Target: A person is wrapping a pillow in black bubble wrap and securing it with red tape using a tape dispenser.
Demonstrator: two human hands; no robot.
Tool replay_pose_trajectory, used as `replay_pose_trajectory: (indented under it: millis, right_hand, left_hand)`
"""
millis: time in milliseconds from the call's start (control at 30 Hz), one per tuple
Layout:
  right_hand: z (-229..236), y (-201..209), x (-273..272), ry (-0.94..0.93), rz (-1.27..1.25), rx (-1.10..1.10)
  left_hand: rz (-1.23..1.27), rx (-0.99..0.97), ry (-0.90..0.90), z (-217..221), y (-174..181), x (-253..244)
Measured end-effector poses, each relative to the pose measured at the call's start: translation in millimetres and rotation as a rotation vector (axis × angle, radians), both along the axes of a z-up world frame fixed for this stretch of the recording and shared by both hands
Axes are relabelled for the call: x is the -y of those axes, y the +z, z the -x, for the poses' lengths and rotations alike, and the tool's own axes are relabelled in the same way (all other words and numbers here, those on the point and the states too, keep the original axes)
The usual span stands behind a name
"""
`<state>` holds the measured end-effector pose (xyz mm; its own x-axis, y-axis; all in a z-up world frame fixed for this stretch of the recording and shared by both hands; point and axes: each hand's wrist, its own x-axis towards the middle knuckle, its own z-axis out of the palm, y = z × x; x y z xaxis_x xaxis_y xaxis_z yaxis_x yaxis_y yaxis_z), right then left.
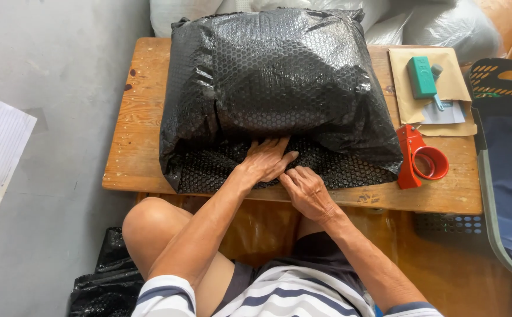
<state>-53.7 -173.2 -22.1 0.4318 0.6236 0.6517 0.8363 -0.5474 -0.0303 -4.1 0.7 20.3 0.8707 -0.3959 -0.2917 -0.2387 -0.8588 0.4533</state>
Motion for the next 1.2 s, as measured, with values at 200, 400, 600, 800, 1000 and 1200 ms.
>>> replay_pose_trajectory:
  millis: [200, 400, 600, 800, 1000, 1200]
  right_hand:
    - [-2.3, 15.8, -0.3, 0.005, -0.045, -0.017]
    - [-2.8, 23.4, 0.7, 0.021, -0.02, 0.027]
    - [-1.5, 19.6, 0.5, 0.021, -0.051, 0.023]
    - [1.0, 17.9, 0.9, 0.017, -0.077, 0.008]
    - [-0.7, 16.4, -0.5, 0.012, -0.104, 0.01]
    - [-4.4, 19.4, 1.1, 0.049, -0.099, 0.032]
  left_hand:
    - [-0.007, -0.148, 0.027, -18.7, -23.5, -5.2]
    - [-0.06, -0.142, 0.043, -25.2, -30.6, -2.1]
    - [-0.086, 0.843, -0.115, -16.7, -1.1, -8.1]
    - [-0.131, 1.241, -0.082, -28.9, -12.4, -4.4]
    - [-0.222, 1.427, -0.079, -38.5, -28.9, -7.5]
    - [-0.115, 1.554, -0.12, -52.0, -49.8, -8.2]
